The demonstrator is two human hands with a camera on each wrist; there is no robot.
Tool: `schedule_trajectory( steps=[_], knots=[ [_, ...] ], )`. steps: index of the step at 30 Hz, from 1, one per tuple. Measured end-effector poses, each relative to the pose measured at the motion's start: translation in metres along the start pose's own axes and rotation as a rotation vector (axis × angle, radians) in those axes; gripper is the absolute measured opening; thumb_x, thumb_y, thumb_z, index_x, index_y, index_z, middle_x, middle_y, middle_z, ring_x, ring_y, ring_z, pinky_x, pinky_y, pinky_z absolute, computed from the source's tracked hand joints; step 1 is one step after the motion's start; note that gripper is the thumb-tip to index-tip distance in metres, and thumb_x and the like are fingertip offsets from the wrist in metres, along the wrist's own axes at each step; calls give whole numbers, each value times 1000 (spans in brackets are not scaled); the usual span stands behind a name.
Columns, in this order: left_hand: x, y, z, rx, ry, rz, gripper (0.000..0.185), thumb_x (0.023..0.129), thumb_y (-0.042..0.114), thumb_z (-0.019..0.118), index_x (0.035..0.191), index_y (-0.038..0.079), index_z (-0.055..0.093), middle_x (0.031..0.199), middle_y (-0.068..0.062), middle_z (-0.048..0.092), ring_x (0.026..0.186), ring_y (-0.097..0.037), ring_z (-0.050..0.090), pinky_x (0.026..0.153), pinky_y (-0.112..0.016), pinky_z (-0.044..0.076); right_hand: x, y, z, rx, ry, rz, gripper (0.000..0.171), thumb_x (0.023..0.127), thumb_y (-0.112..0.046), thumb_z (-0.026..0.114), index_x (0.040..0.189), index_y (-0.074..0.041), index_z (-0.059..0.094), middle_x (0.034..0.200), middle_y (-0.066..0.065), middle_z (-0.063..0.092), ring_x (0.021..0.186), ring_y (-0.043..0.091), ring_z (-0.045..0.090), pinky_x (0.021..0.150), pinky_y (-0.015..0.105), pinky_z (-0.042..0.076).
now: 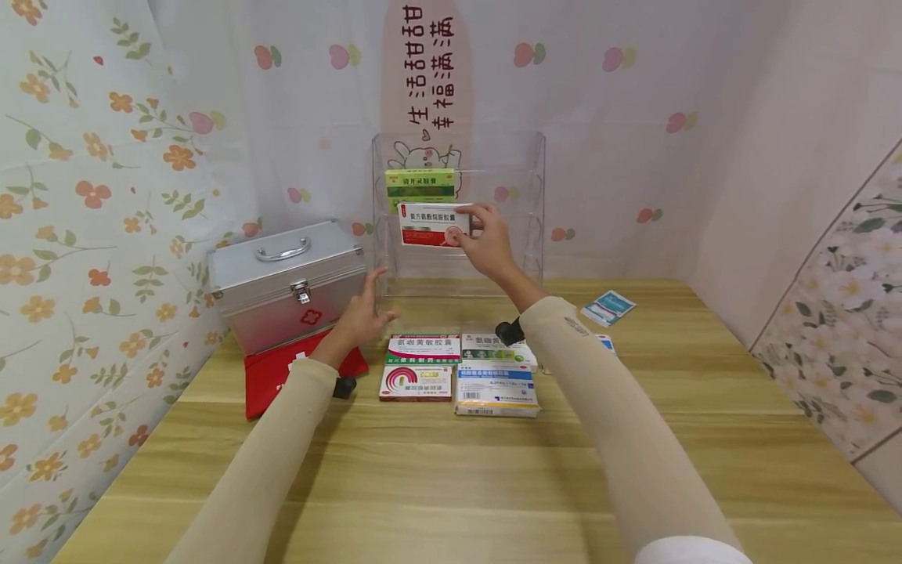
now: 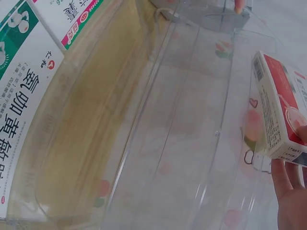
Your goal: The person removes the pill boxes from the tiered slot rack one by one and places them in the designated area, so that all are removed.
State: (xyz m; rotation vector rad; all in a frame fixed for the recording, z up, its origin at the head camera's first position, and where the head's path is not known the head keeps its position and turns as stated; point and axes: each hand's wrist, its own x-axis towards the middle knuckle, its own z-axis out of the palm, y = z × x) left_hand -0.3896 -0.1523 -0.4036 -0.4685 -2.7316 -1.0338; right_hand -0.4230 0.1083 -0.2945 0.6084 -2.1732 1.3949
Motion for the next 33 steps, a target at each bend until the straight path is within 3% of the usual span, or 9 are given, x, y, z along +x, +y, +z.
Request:
schedule_trajectory(
  steps=[8, 16, 22, 33],
  knots=[
    [-1, -2, 0, 6, 8, 13, 91, 90, 20, 74, 155, 27, 10, 59, -8, 42, 47, -23, 42, 56, -42, 46, -12, 6, -8, 46, -4, 4, 40, 88, -2, 73, 126, 2, 62, 128, 16, 49, 109, 36, 63, 87, 37, 55],
    [0, -1, 0, 3, 0, -9, 92, 91, 20, 74, 155, 29, 9, 61, -9, 46, 49, -25, 48, 55, -41, 48, -27, 10, -19, 105, -22, 69, 43, 90, -3, 71, 131, 1, 59, 132, 16, 49, 113, 39, 61, 71, 23, 57],
    [1, -2, 0, 9, 0, -3, 93, 91, 21, 74, 155, 30, 8, 59, -8, 45, 46, -23, 46, 52, -38, 46, -37, 12, -24, 163, -34, 102, 45, 90, 1, 69, 132, 4, 55, 136, 21, 44, 115, 41, 58, 60, 22, 56],
    [1, -2, 1, 22, 2, 0, 93, 90, 21, 74, 155, 29, 8, 60, -8, 45, 48, -23, 46, 54, -39, 47, -56, 21, -31, 213, -46, 77, 41, 87, 3, 71, 127, 3, 60, 132, 16, 51, 102, 27, 65, 73, 22, 56]
  ],
)
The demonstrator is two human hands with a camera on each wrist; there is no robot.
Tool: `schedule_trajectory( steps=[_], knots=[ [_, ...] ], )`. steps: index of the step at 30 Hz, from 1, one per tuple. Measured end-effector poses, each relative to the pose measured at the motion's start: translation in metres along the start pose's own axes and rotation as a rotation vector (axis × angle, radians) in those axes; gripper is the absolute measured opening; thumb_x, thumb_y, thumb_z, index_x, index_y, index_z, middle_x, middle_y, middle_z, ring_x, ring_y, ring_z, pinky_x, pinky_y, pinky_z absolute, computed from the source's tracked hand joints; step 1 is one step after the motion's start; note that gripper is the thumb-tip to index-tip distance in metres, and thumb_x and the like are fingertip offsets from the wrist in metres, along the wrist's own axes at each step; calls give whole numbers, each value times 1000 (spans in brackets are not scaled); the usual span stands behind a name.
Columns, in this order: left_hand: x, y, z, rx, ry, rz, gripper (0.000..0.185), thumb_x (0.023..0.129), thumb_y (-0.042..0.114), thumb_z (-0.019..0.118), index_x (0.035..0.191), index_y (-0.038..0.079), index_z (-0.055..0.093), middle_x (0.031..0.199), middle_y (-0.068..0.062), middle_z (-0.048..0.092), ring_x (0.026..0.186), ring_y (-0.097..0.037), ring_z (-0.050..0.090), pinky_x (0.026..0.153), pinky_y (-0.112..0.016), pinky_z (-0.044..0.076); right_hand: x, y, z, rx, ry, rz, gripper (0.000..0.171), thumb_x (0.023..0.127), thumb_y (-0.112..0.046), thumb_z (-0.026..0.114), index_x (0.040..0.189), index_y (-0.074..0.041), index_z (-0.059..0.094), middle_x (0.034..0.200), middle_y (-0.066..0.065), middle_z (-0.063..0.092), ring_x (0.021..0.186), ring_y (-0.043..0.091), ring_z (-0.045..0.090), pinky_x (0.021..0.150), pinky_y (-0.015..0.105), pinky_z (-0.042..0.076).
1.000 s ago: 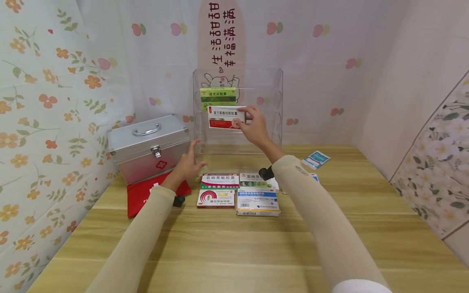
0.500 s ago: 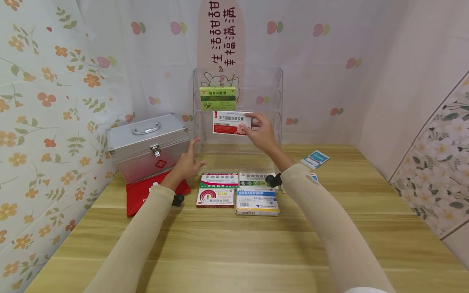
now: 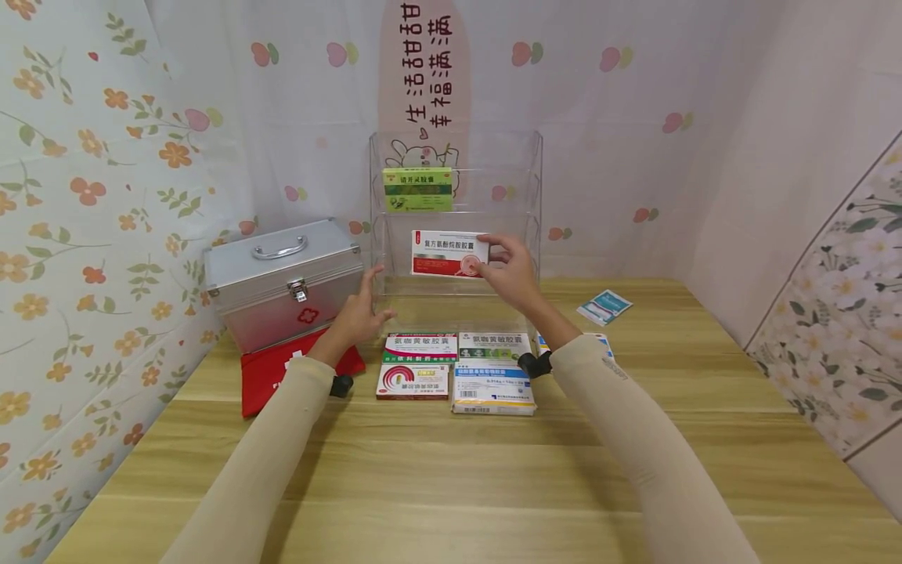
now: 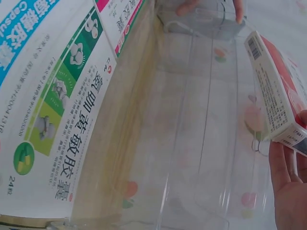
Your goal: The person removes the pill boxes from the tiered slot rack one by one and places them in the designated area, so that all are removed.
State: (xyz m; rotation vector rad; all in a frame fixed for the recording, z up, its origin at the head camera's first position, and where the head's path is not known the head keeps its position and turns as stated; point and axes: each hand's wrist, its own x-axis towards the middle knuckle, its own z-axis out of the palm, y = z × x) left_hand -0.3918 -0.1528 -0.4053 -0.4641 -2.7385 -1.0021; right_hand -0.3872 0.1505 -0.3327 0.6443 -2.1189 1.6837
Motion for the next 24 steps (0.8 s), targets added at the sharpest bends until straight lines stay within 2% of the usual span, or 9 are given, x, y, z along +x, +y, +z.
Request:
schedule_trajectory(
  steps=[7, 12, 19, 24],
  knots=[
    [-1, -1, 1, -6, -2, 4, 94, 91, 20, 74, 154, 33, 6, 60, -8, 44, 46, -22, 45, 51, -38, 47, -13, -4, -6, 9, -24, -16, 43, 86, 7, 70, 127, 9, 57, 131, 24, 52, 101, 32, 64, 75, 18, 54],
    [-1, 0, 1, -4, 2, 13, 93, 91, 20, 74, 155, 30, 7, 59, -8, 44, 46, -23, 45, 51, -38, 46, -28, -26, -9, -12, -34, -13, 42, 86, 9, 69, 126, 14, 56, 128, 28, 52, 96, 28, 64, 76, 18, 54],
    [0, 0, 1, -4, -7, -1, 92, 91, 22, 73, 155, 30, 7, 61, -8, 44, 47, -22, 44, 52, -37, 46, -31, -2, -18, 19, -45, -26, 42, 89, 4, 70, 128, 8, 57, 129, 23, 52, 95, 16, 64, 76, 19, 55],
    [-1, 0, 0, 0, -6, -1, 91, 92, 22, 73, 154, 31, 7, 61, -9, 45, 48, -23, 45, 53, -39, 47, -40, -4, -24, 33, -61, -13, 44, 88, 10, 67, 130, 12, 54, 130, 25, 51, 94, 13, 64, 76, 20, 55]
  ],
)
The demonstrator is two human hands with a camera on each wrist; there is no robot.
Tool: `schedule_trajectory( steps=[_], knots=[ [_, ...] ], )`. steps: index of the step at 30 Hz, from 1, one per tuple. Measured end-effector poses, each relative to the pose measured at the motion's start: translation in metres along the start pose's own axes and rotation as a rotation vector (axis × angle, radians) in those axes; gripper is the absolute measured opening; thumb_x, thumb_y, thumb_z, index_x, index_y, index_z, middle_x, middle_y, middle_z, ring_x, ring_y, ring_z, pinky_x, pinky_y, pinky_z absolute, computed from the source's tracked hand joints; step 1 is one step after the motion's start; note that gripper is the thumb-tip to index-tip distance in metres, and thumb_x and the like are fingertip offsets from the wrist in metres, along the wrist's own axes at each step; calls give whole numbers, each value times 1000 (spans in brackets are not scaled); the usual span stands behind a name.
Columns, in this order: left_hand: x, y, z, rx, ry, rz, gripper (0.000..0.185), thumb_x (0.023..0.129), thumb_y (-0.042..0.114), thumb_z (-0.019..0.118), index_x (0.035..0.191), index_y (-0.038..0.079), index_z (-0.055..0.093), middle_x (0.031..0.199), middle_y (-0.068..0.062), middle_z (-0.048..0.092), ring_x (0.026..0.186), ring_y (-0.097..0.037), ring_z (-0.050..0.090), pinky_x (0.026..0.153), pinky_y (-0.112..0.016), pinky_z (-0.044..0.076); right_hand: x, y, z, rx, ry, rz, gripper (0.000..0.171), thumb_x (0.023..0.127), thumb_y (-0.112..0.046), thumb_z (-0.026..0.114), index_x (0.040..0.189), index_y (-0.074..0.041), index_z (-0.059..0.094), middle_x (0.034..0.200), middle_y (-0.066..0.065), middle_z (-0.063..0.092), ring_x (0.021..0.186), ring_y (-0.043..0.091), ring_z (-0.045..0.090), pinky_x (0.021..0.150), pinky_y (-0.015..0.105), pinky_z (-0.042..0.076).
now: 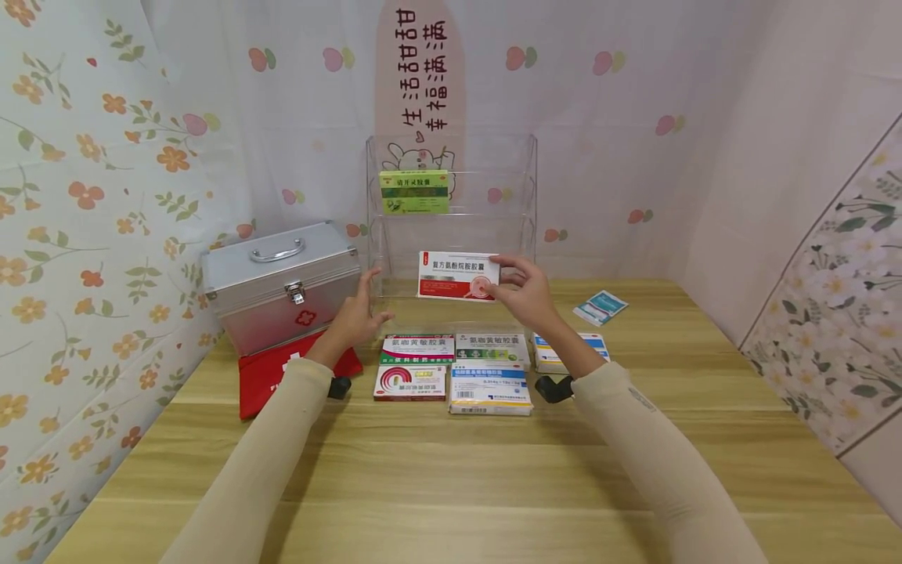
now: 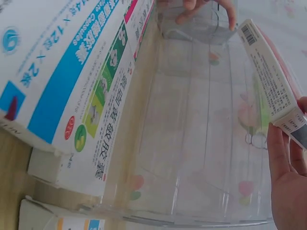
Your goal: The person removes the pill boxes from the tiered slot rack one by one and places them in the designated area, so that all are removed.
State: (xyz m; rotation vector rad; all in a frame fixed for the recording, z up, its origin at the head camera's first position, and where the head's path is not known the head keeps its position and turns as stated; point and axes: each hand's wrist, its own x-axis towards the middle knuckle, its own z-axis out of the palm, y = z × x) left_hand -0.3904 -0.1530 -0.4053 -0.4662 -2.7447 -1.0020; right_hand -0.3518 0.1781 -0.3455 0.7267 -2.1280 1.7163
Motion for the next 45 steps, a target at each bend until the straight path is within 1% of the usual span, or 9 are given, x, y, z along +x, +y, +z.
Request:
schedule_trajectory(
  steps=[6, 14, 17, 21, 23, 27, 33, 41, 45],
  knots=[
    [-1, 2, -3, 11, -2, -6, 91, 91, 21, 73, 154, 30, 7, 64, -11, 47, 55, -27, 49, 64, -46, 50, -10, -3, -9, 3, -7, 10, 45, 87, 6, 70, 130, 9, 56, 129, 21, 52, 93, 12, 65, 78, 20, 55],
    [0, 2, -4, 5, -6, -21, 91, 92, 21, 73, 155, 29, 7, 67, -14, 50, 57, -30, 52, 65, -46, 50, -23, -6, -20, -6, -20, 24, 44, 89, 2, 70, 130, 8, 56, 132, 19, 52, 97, 12, 65, 81, 21, 54],
    [0, 1, -2, 5, 2, -16, 91, 91, 22, 73, 155, 28, 9, 68, -16, 52, 62, -33, 55, 69, -49, 51, -28, -6, -25, -22, -23, 39, 46, 89, -1, 71, 132, 6, 56, 130, 15, 53, 97, 11, 65, 81, 21, 54],
    [1, -1, -2, 21, 8, -4, 90, 91, 24, 74, 154, 28, 10, 69, -15, 52, 68, -33, 55, 76, -53, 50, -34, -5, -32, -28, -29, 46, 46, 90, -2, 71, 132, 5, 56, 128, 14, 55, 97, 11, 66, 81, 20, 54],
    [1, -2, -2, 31, 6, 0, 91, 91, 25, 74, 153, 29, 9, 67, -14, 51, 67, -32, 53, 75, -53, 49, -37, -6, -36, -32, -30, 49, 46, 90, -2, 71, 132, 5, 56, 129, 15, 55, 97, 10, 66, 81, 21, 54],
    [0, -1, -2, 25, -2, -3, 91, 91, 25, 73, 152, 33, 7, 64, -10, 47, 59, -28, 50, 68, -48, 48, -43, -5, -43, -59, -25, 66, 46, 90, -5, 72, 133, 4, 56, 132, 14, 54, 98, 9, 66, 80, 21, 54],
    [1, 1, -2, 23, 2, 3, 91, 91, 23, 73, 153, 32, 7, 62, -10, 47, 53, -25, 48, 63, -45, 48, -51, -5, -55, -85, -21, 94, 48, 90, -8, 73, 134, 2, 56, 131, 9, 55, 99, 7, 66, 78, 22, 55],
    [2, 0, -1, 26, -4, 0, 91, 92, 24, 73, 153, 32, 6, 64, -10, 47, 56, -26, 49, 68, -46, 48, -62, -8, -69, -148, -12, 137, 49, 89, -11, 75, 134, -1, 58, 134, 7, 52, 99, 5, 66, 77, 21, 55],
    [1, 0, 0, 24, 0, -4, 92, 91, 24, 73, 153, 32, 6, 65, -12, 48, 58, -28, 50, 69, -48, 49, -71, -9, -76, -181, -17, 131, 48, 89, -10, 75, 133, 0, 58, 131, 7, 51, 98, 4, 66, 78, 20, 55]
  ],
)
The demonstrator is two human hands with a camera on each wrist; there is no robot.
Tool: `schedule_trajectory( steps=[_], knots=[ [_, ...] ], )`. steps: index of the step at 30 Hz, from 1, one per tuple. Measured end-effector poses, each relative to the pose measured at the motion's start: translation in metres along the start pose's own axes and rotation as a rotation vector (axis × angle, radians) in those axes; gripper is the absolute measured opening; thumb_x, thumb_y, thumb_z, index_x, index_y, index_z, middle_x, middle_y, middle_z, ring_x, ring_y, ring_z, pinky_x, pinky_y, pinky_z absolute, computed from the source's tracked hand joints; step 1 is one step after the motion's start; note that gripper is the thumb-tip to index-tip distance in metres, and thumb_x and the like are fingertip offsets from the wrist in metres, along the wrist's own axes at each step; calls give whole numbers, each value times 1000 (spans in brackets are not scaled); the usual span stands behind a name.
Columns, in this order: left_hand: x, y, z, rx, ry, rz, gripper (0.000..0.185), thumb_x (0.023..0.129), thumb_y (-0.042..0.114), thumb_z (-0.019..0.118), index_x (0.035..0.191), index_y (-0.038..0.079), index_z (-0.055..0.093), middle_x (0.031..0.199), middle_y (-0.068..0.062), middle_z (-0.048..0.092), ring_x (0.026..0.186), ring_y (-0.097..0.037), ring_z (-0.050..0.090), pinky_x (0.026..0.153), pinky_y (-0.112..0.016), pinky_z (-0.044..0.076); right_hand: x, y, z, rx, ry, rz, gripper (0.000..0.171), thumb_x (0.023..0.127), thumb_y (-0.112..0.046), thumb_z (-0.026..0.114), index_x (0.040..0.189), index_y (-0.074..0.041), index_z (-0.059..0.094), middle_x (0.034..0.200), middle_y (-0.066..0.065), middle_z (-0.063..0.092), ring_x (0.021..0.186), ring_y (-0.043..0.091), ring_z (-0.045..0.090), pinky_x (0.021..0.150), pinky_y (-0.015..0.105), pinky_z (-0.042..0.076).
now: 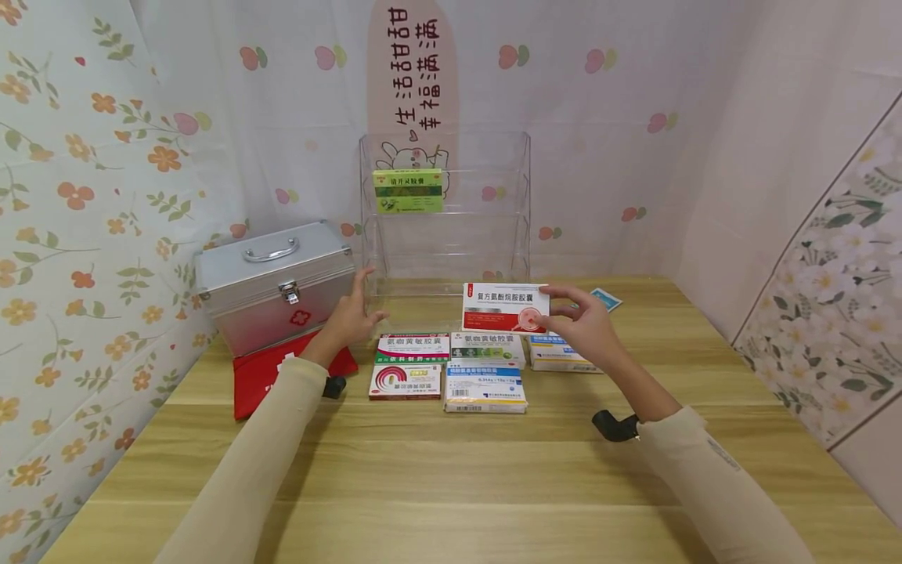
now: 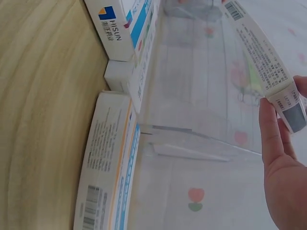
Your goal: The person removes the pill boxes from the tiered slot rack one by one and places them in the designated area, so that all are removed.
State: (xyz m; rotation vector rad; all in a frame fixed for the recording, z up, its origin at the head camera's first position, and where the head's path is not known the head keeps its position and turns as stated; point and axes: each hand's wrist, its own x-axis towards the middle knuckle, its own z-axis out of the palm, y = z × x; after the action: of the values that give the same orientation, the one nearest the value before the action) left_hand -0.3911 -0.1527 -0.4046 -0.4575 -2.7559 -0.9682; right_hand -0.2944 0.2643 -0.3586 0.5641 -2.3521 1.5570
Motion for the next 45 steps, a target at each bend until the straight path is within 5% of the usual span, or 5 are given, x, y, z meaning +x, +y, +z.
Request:
schedule_trajectory(
  steps=[12, 36, 40, 45],
  knots=[
    [2, 3, 3, -13, -2, 16, 91, 92, 23, 73, 155, 27, 7, 61, -7, 42, 51, -22, 42, 59, -41, 45, -25, 6, -25, -13, -29, 14, 46, 89, -6, 74, 131, 2, 58, 127, -7, 52, 98, 0, 66, 75, 20, 55],
    [2, 0, -3, -25, -20, 11, 94, 89, 27, 76, 155, 34, 8, 56, -4, 38, 50, -21, 42, 64, -45, 47, -56, 23, -59, -126, -99, 202, 46, 90, -20, 74, 131, -4, 59, 126, -12, 51, 96, -2, 63, 76, 26, 56],
    [0, -1, -4, 21, -2, 23, 95, 88, 31, 77, 155, 33, 10, 56, -4, 39, 49, -21, 41, 55, -41, 45, -62, 25, -64, -155, -116, 244, 48, 90, -22, 75, 131, -3, 59, 124, -9, 54, 104, 12, 65, 76, 28, 57],
    [-2, -2, -6, 20, 19, 35, 95, 86, 31, 79, 155, 31, 13, 58, -5, 42, 49, -20, 40, 50, -38, 41, -68, 25, -69, -179, -148, 267, 51, 91, -25, 74, 134, -2, 57, 128, 14, 57, 112, 40, 61, 74, 33, 58]
  ],
)
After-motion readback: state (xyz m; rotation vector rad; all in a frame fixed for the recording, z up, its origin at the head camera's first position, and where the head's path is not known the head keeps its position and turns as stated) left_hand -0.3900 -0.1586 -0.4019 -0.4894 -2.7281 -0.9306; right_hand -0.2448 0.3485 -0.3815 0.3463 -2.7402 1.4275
